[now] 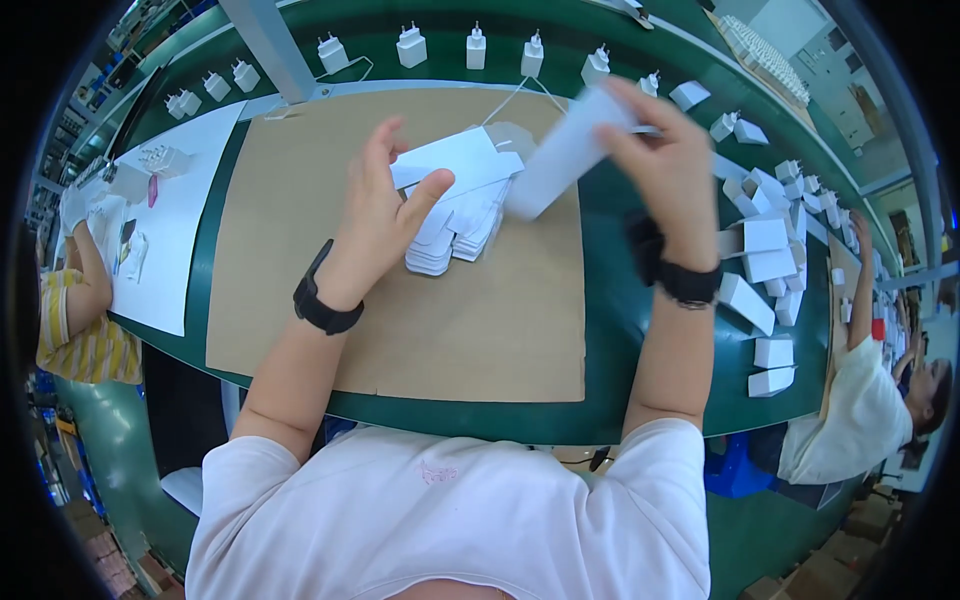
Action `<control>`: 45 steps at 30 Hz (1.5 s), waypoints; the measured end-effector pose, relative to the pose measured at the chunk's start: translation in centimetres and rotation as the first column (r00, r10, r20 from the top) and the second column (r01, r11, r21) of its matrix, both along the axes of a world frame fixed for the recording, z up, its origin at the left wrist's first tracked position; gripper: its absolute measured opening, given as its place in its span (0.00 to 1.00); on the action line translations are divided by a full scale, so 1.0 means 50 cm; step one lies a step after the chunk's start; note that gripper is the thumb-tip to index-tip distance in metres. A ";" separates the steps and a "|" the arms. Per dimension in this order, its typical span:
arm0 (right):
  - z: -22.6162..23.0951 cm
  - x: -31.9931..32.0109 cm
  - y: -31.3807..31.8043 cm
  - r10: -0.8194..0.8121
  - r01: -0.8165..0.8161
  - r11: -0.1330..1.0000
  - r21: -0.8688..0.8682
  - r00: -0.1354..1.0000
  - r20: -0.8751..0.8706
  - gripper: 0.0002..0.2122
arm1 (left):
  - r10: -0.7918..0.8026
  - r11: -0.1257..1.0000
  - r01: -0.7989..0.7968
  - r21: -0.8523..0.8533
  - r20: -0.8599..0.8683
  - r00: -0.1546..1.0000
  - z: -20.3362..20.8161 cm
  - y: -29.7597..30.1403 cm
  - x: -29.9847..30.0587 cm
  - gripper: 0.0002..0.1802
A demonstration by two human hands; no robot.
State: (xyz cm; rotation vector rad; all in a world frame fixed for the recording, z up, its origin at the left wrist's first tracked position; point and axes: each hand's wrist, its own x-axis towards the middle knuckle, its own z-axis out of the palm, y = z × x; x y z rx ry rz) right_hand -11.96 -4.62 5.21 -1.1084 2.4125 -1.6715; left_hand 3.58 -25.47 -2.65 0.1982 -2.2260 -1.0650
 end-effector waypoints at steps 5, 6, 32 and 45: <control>-0.022 -0.196 0.097 -0.380 0.648 0.761 -0.040 0.395 -0.836 0.17 | 0.185 0.954 -0.051 -0.296 0.445 0.876 -0.005 -0.007 -0.031 0.31; -0.046 -0.222 0.107 -0.381 0.647 0.762 -0.042 0.394 -0.836 0.17 | 0.187 0.953 -0.053 -0.298 0.443 0.877 0.000 -0.013 -0.034 0.31; -0.096 0.102 -0.113 0.309 -0.260 0.909 -0.325 0.944 0.112 0.37 | 0.033 0.981 -0.073 -0.179 -0.216 0.976 0.041 0.049 -0.020 0.36; -0.063 0.117 -0.114 0.160 -0.165 0.983 0.075 0.985 0.073 0.14 | -0.079 0.984 0.087 -0.157 0.053 0.995 0.031 0.053 0.005 0.20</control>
